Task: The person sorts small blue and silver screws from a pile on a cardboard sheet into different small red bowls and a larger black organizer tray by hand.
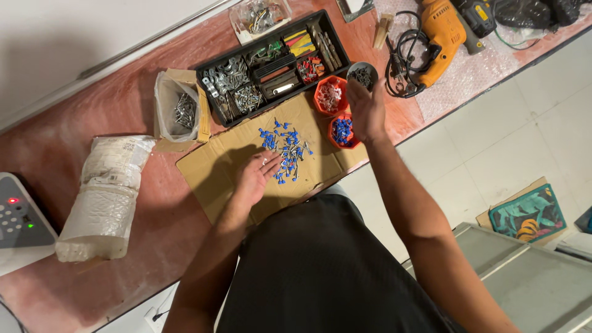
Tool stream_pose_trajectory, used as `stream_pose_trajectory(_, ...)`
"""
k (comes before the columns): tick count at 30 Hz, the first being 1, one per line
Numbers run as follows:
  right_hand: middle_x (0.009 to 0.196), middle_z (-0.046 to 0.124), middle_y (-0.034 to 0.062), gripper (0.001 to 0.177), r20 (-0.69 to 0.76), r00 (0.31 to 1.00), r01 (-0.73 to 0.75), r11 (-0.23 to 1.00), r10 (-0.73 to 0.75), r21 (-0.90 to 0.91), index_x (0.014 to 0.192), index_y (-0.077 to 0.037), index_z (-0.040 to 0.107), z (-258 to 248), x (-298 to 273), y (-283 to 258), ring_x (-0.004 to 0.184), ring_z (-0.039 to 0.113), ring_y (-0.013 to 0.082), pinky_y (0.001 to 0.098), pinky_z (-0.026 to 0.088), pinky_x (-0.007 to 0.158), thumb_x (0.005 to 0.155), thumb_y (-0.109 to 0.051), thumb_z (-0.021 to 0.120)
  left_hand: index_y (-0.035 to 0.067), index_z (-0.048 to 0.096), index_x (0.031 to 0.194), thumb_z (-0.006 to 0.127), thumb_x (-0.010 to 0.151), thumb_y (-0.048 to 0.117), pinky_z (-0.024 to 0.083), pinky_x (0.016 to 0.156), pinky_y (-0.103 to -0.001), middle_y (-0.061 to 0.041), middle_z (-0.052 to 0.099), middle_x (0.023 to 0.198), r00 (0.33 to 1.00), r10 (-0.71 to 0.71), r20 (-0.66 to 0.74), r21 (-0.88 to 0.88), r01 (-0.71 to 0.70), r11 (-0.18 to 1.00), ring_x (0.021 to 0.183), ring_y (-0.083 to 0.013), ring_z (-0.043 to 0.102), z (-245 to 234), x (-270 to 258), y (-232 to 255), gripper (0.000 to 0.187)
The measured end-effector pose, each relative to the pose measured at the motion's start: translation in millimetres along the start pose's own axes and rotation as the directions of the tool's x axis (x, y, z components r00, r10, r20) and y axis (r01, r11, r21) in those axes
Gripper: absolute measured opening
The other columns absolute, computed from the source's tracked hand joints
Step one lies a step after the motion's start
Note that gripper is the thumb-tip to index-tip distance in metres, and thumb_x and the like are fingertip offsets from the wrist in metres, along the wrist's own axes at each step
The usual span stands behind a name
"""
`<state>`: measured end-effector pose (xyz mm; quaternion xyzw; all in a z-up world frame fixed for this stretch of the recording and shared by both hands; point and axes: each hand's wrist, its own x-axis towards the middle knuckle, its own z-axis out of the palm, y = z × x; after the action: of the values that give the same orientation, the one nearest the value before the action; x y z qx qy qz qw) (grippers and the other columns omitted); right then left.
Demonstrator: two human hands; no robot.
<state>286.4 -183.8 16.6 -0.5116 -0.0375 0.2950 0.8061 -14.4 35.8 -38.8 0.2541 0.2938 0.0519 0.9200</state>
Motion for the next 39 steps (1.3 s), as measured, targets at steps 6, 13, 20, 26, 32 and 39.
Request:
stream_pose_trajectory(6,0.096,0.067,0.0069,0.048,0.052,0.975,-0.193,0.940,0.216,-0.281,0.110,0.000,0.068,16,-69,44,0.088,0.054,0.0209,0.0384,0.045,0.086,0.113,-0.037,0.037,-0.002,0.060,0.122,0.049,0.101,0.003,0.055,0.105,-0.045,-0.020,0.066,0.129,1.000,0.027,0.016,0.179,-0.030,0.983,0.121,-0.0326,0.067,21,-8,-15,0.024)
stream_pose_trajectory(13,0.100,0.071,0.0085,0.042,0.062,0.670,-0.742,0.669,0.740,0.037,0.111,-0.003,0.065,59,-148,79,0.092,0.065,0.0210,0.0363,0.051,0.092,0.111,-0.034,0.036,0.001,0.065,0.119,0.053,0.102,-0.004,0.061,0.090,-0.035,-0.014,0.075,0.111,0.973,0.161,0.166,0.677,-0.231,0.699,0.101,-0.0239,0.075,66,-31,-54,0.021)
stream_pose_trajectory(20,0.099,0.071,0.0126,0.044,0.375,0.631,-0.770,0.607,0.679,0.196,0.112,0.001,0.064,40,-156,80,0.093,0.068,0.0235,0.0377,0.054,0.093,0.111,-0.033,0.037,0.004,0.069,0.118,0.066,0.092,-0.001,0.058,0.080,-0.038,-0.018,0.073,0.106,0.854,0.445,0.270,0.912,-0.375,0.165,0.095,-0.0311,0.071,89,-52,-72,0.027)
stream_pose_trajectory(26,0.103,0.071,0.0136,0.040,0.352,0.635,-0.769,0.605,0.688,0.205,0.112,0.001,0.062,21,-153,66,0.098,0.070,0.0259,0.0406,0.055,0.097,0.112,-0.032,0.038,0.007,0.067,0.121,0.065,0.093,0.001,0.060,0.080,-0.036,-0.015,0.074,0.107,0.865,0.455,0.213,0.890,-0.364,0.275,0.095,-0.0287,0.074,107,-58,-88,0.028)
stream_pose_trajectory(32,0.118,0.070,0.0174,0.048,0.437,0.609,-0.771,0.624,0.662,0.129,0.128,0.002,0.060,16,-140,42,0.104,0.070,0.0268,0.0394,0.055,0.097,0.114,-0.035,0.033,0.006,0.066,0.121,0.064,0.093,-0.004,0.061,0.083,-0.033,-0.012,0.072,0.111,0.820,0.544,0.179,0.805,-0.440,0.398,0.100,-0.0226,0.074,126,-61,-94,0.030)
stream_pose_trajectory(39,0.130,0.067,0.0200,0.065,0.422,0.615,-0.766,0.631,0.666,0.122,0.134,0.003,0.057,22,-133,18,0.118,0.067,0.0293,0.0412,0.050,0.107,0.111,-0.048,0.025,0.006,0.065,0.121,0.069,0.094,0.001,0.061,0.078,-0.032,-0.013,0.065,0.115,0.720,0.675,0.161,0.853,-0.445,0.271,0.098,-0.0230,0.069,114,-73,-94,0.028)
